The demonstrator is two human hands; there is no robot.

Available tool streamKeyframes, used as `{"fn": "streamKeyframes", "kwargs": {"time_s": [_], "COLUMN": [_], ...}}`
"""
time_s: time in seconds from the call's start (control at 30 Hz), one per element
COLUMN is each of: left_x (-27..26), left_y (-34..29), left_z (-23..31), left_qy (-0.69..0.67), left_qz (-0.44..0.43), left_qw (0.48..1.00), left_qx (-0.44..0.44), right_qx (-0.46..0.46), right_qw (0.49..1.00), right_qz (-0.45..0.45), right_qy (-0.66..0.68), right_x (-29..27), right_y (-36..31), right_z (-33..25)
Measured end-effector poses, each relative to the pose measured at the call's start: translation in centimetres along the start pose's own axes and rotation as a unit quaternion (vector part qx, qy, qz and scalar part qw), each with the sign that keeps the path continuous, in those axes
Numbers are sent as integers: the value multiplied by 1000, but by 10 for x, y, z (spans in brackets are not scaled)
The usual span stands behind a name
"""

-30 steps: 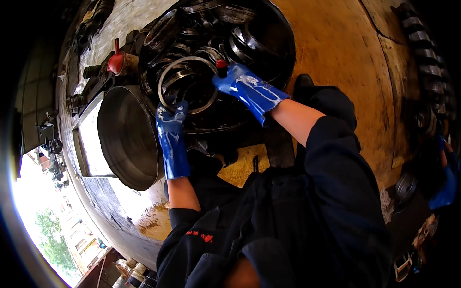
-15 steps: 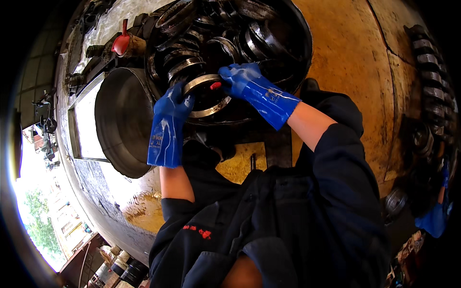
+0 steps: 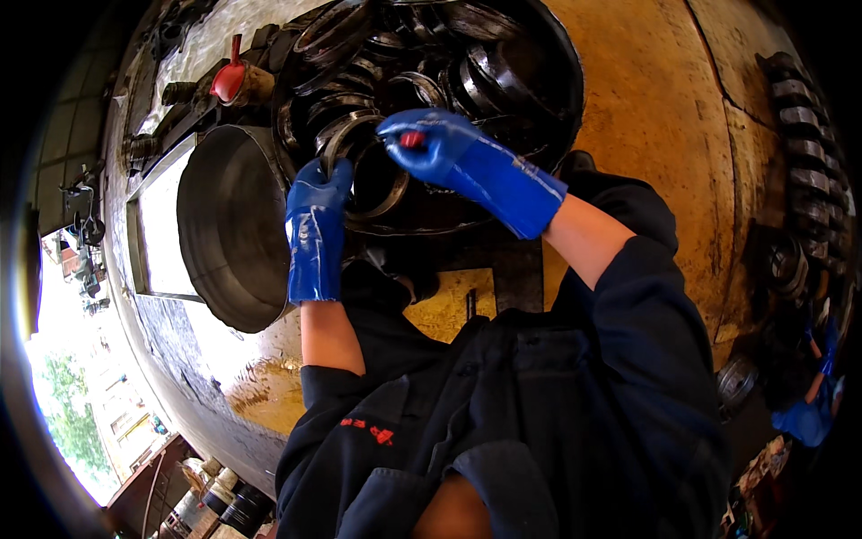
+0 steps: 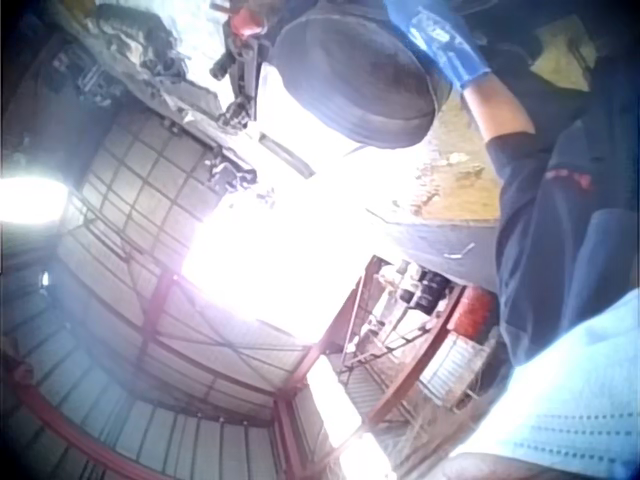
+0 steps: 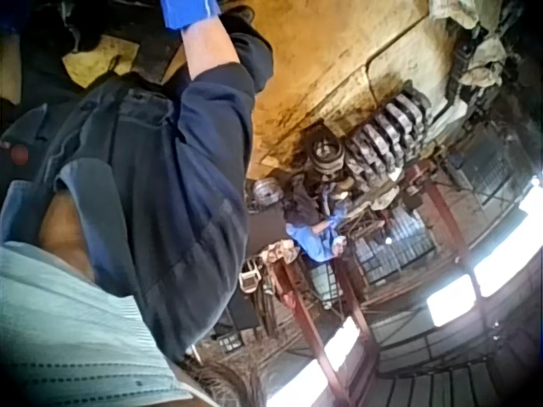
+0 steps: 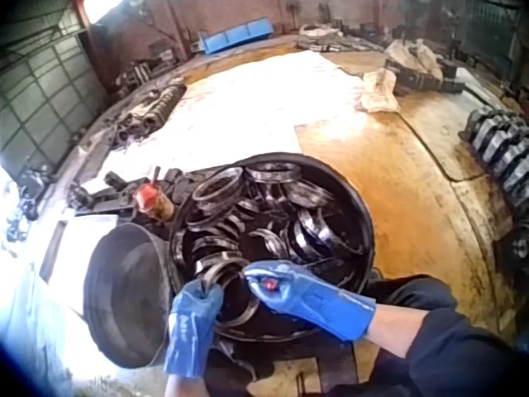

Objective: The person cleans large circular metal rings by hand with a cloth, lifting them one at a time from a large container of dark liquid.

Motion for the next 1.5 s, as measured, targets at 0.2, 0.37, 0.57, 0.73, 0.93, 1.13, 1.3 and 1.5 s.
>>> {"fn": "streamKeyframes", "kwargs": {"time_s": [0.2, 0.37, 0.57, 0.73, 0.93, 1.13, 1.3, 1.5], "left_x": [20, 26, 29, 39, 28, 35, 27, 28], "left_y": [-9, -17, -15, -14, -16, -10, -6, -12], "left_z": [11, 21, 14, 17, 21, 13, -1, 8], "left_qy": [-26, -14, 2, -17, -8, -1, 15, -5], "left_qz": [-78, -54, -44, -32, -54, -62, -63, -59], "left_qw": [997, 998, 999, 999, 998, 997, 998, 998], "left_qx": [14, 7, 12, 21, 18, 40, 6, 1], "right_qx": [-82, 329, 488, 472, 309, 54, -140, 274], "right_qw": [970, 940, 859, 860, 902, 953, 934, 915], "right_qz": [-58, -69, -58, -152, -237, -111, -88, -143], "right_qy": [-220, -52, 143, 118, -185, -277, -315, -259], "right_x": [7, 9, -6, 8, 15, 14, 17, 28], "right_y": [-20, -26, -14, -27, -19, -30, -22, -14], "right_z": [23, 20, 10, 21, -1, 32, 1, 17]}}
Point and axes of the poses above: each hand's wrist, its own y-axis towards the middle knuckle, its own x-axis out of the palm, z = x × y, the point moved 1 cm from there along y, towards the middle knuckle, and after that the axes turned 4 degrees about y, right-handed, at the moved point
